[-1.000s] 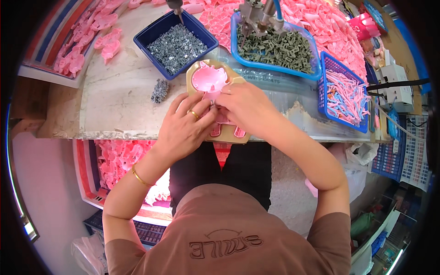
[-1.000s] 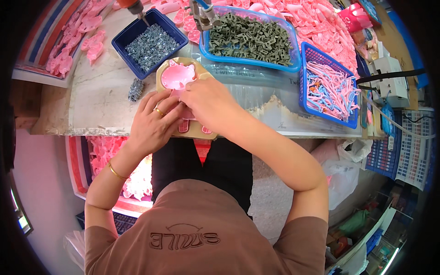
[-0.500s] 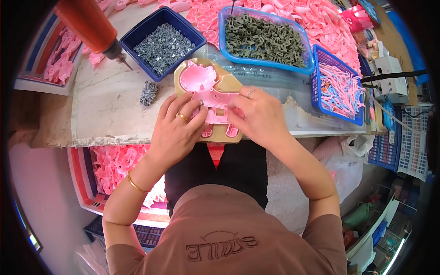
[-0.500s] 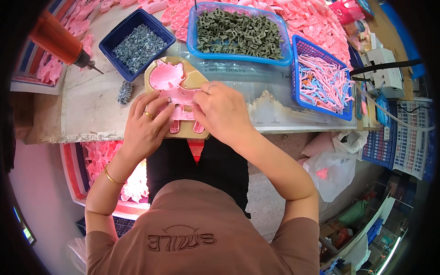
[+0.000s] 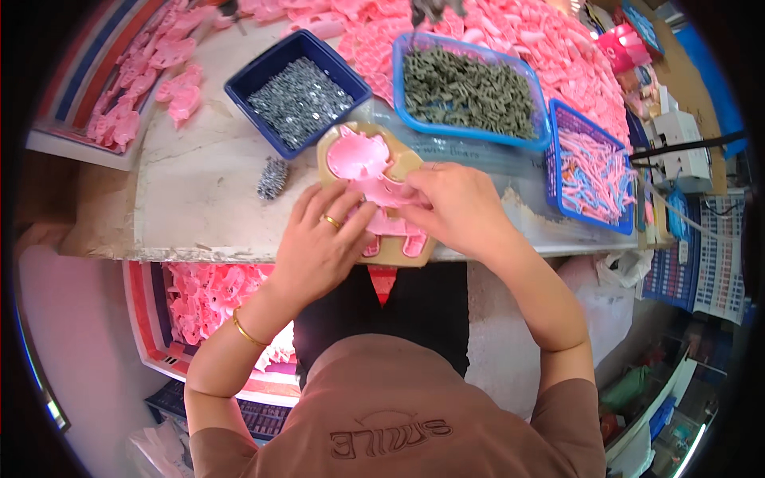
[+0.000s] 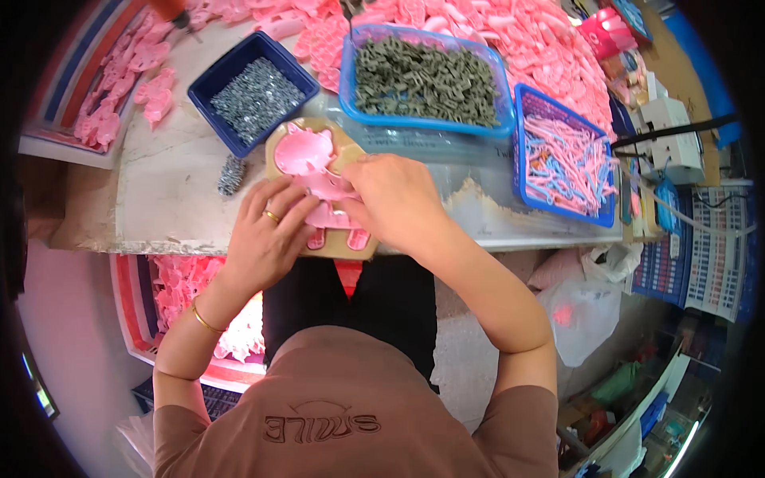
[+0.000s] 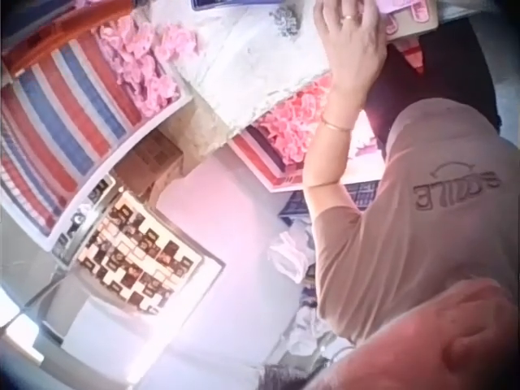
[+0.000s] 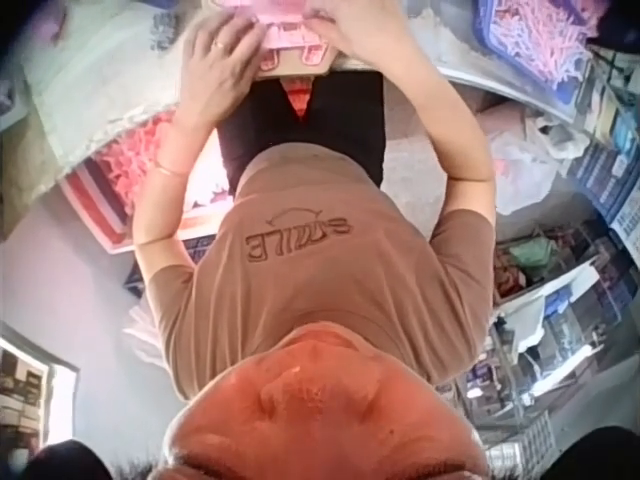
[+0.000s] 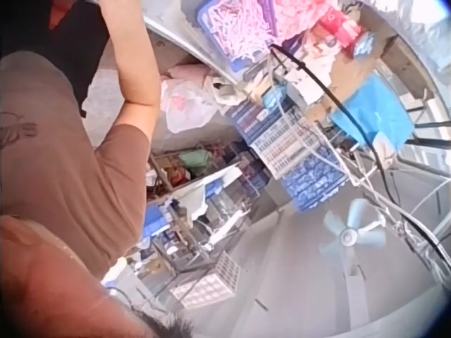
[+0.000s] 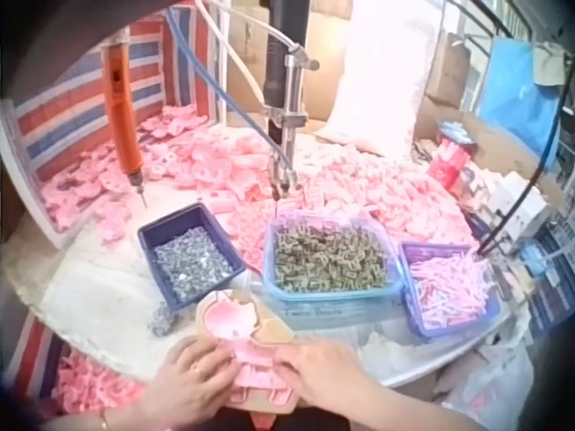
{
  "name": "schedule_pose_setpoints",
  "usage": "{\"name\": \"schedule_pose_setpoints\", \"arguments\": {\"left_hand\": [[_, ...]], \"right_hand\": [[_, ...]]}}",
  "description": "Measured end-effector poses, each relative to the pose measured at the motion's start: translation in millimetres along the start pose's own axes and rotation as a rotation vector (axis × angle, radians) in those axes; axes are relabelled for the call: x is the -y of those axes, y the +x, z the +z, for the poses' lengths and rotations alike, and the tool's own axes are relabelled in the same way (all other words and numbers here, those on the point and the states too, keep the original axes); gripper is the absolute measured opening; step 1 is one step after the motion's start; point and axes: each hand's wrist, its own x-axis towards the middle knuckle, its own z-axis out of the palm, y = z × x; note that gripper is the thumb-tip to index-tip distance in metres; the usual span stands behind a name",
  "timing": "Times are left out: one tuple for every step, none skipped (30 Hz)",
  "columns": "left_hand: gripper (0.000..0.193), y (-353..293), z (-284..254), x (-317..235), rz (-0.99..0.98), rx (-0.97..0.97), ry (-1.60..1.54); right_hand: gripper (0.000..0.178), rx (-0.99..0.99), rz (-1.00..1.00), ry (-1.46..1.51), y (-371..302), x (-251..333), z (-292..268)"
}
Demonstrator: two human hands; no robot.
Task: Assembling pink plastic toy components by adding small parts and using an electric screwdriver.
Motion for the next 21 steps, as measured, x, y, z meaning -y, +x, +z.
{"name": "schedule_pose_setpoints", "arguments": {"left_hand": [[0.044,2,-3,1,-0.005,-0.011,0.018],[0.043,1,-5,2,-0.022,-0.044,-0.025],[0.041,2,-8,1,-0.024,-0.078,-0.081],[0.037,7,-8,7,-0.008,-0.16,-0.061],[0.037,13,-9,17,-0.004,-0.166,-0.057],[0.034,17,-10,33,-0.086,-0.182,-0.056],[0.03,21,-12,49,-0.171,-0.199,-0.059],[0.028,26,-18,64,-0.186,-0.22,0.049],[0.025,34,-28,78,-0.197,-0.245,0.156],[0.024,39,-35,94,-0.226,-0.165,0.22],[0.023,48,-38,105,-0.247,-0.085,0.279],[0.023,62,-34,113,-0.24,-0.09,0.273],[0.021,69,-32,120,-0.196,0.008,0.245],[0.02,75,-26,127,-0.15,0.103,0.21],[0.02,81,-17,129,-0.157,0.099,0.212],[0.02,87,-6,130,-0.139,0.103,0.195],[0.02,92,1,130,-0.12,0.107,0.175],[0.02,96,1,130,-0.12,0.101,0.171],[0.02,101,1,129,-0.087,0.112,0.18],[0.019,90,-3,138,-0.092,0.131,0.194],[0.019,92,-4,135,-0.09,0.126,0.189]], "right_hand": [[0.021,-0.036,0.001,0.075,9,8,-7],[0.025,-0.053,0.003,0.095,24,18,-15],[0.027,-0.232,-0.099,0.177,40,28,-24],[0.03,-0.41,-0.201,0.261,59,37,-30],[0.033,-0.579,-0.296,0.264,80,44,-34],[0.036,-0.746,-0.394,0.277,102,52,-37],[0.036,-0.735,-0.347,0.241,123,62,-40],[0.036,-0.721,-0.304,0.207,137,71,-42],[0.041,-0.719,-0.362,0.272,129,77,-45],[0.046,-0.714,-0.42,0.337,121,82,-47],[0.046,-0.716,-0.426,0.336,132,86,-50],[0.049,-0.788,-0.449,0.37,154,87,-50],[0.052,-0.853,-0.484,0.428,178,92,-47],[0.052,-0.847,-0.492,0.435,196,95,-41],[0.054,-0.95,-0.383,0.366,211,98,-37],[0.055,-1.05,-0.272,0.295,224,98,-35],[0.055,-1.047,-0.277,0.294,238,91,-36],[0.055,-0.923,-0.275,0.422,248,83,-40],[0.055,-0.796,-0.269,0.546,253,73,-43],[0.05,-0.75,-0.239,0.562,215,104,-47],[0.05,-0.748,-0.239,0.555,192,111,-52]]}}
